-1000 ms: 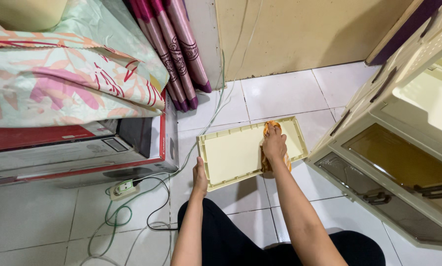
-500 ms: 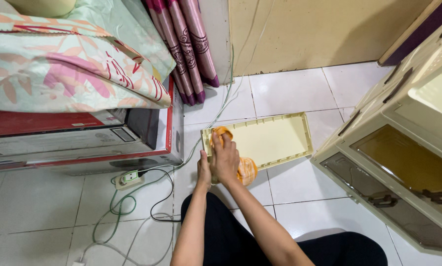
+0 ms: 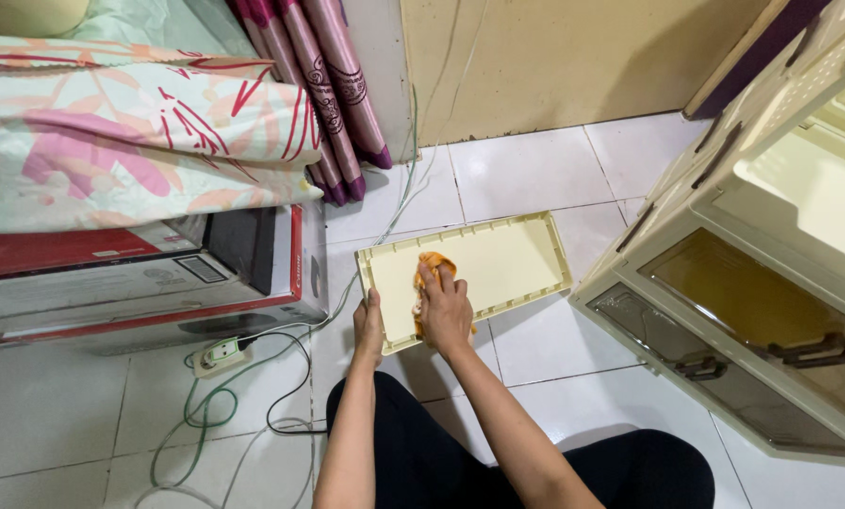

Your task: The person sits on the floor and detaches the top drawer from a plastic drawer cabinet, then wipes the removed drawer panel and its edges with an orange cloth. They reattach the drawer to the cabinet, reposition the cabinet against the wall, and wipe the open top compartment with the cloth.

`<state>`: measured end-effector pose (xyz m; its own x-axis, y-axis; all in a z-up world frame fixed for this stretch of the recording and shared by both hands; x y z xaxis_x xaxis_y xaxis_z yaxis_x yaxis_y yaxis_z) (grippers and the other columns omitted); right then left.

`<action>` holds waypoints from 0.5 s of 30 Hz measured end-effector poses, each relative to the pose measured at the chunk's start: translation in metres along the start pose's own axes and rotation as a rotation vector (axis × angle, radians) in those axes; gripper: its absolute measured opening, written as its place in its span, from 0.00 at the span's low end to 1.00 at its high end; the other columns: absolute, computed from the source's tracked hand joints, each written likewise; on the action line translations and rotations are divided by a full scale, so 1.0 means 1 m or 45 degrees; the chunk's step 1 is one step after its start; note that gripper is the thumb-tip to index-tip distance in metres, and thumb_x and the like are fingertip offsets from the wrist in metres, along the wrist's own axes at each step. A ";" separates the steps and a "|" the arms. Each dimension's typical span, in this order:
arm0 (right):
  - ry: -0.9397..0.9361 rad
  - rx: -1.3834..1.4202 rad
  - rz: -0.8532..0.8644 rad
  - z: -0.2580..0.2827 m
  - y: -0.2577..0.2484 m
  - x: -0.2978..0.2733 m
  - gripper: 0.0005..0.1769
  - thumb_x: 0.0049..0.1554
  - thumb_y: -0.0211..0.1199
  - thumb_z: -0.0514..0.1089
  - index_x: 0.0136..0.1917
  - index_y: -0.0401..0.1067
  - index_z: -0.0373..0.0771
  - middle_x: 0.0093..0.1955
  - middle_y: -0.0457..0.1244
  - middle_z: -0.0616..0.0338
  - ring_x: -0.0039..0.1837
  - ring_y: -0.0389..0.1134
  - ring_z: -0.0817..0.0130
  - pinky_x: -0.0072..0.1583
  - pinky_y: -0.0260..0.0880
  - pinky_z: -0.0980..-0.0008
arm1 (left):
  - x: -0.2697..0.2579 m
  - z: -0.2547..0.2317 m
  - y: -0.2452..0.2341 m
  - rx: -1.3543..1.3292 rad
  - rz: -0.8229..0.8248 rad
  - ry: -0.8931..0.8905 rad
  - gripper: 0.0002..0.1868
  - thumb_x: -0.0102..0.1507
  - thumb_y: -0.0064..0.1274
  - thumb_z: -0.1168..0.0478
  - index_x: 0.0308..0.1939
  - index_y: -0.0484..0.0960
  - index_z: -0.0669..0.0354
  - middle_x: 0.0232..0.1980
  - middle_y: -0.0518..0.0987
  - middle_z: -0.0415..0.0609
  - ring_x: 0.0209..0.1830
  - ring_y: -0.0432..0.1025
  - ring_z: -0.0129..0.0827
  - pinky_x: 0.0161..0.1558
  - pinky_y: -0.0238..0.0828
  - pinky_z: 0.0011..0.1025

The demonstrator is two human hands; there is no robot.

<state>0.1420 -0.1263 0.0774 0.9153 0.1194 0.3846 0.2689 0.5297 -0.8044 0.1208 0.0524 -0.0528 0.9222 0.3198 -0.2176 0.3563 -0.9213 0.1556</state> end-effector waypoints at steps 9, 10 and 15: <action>0.446 0.023 0.100 -0.073 0.006 0.017 0.26 0.60 0.60 0.46 0.71 0.65 0.53 0.72 0.56 0.51 0.64 0.61 0.49 0.55 0.69 0.51 | 0.004 0.016 0.000 -0.075 -0.034 -0.086 0.45 0.68 0.30 0.30 0.65 0.72 0.69 0.60 0.79 0.56 0.59 0.75 0.38 0.58 0.71 0.34; 0.498 0.033 0.103 -0.073 0.006 0.017 0.26 0.60 0.61 0.46 0.71 0.65 0.52 0.72 0.56 0.50 0.65 0.61 0.49 0.55 0.69 0.50 | 0.004 0.016 0.000 -0.070 -0.039 -0.069 0.44 0.68 0.31 0.31 0.65 0.73 0.69 0.60 0.79 0.56 0.58 0.75 0.38 0.58 0.71 0.34; 0.031 0.010 -0.029 0.014 -0.004 -0.005 0.33 0.55 0.62 0.40 0.74 0.64 0.46 0.68 0.59 0.46 0.58 0.64 0.48 0.50 0.70 0.53 | 0.003 0.014 -0.001 -0.083 -0.032 -0.014 0.41 0.69 0.31 0.34 0.64 0.74 0.68 0.58 0.80 0.56 0.56 0.75 0.38 0.56 0.71 0.34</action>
<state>0.1324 -0.1171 0.0857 0.9161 0.0867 0.3914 0.2873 0.5389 -0.7919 0.1212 0.0514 -0.0667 0.9112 0.3400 -0.2326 0.3887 -0.8967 0.2120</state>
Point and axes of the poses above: each hand's wrist, its own x-axis towards the middle knuckle, its own y-axis out of the palm, z = x × y, the point moved 10 cm from there along x, towards the middle knuckle
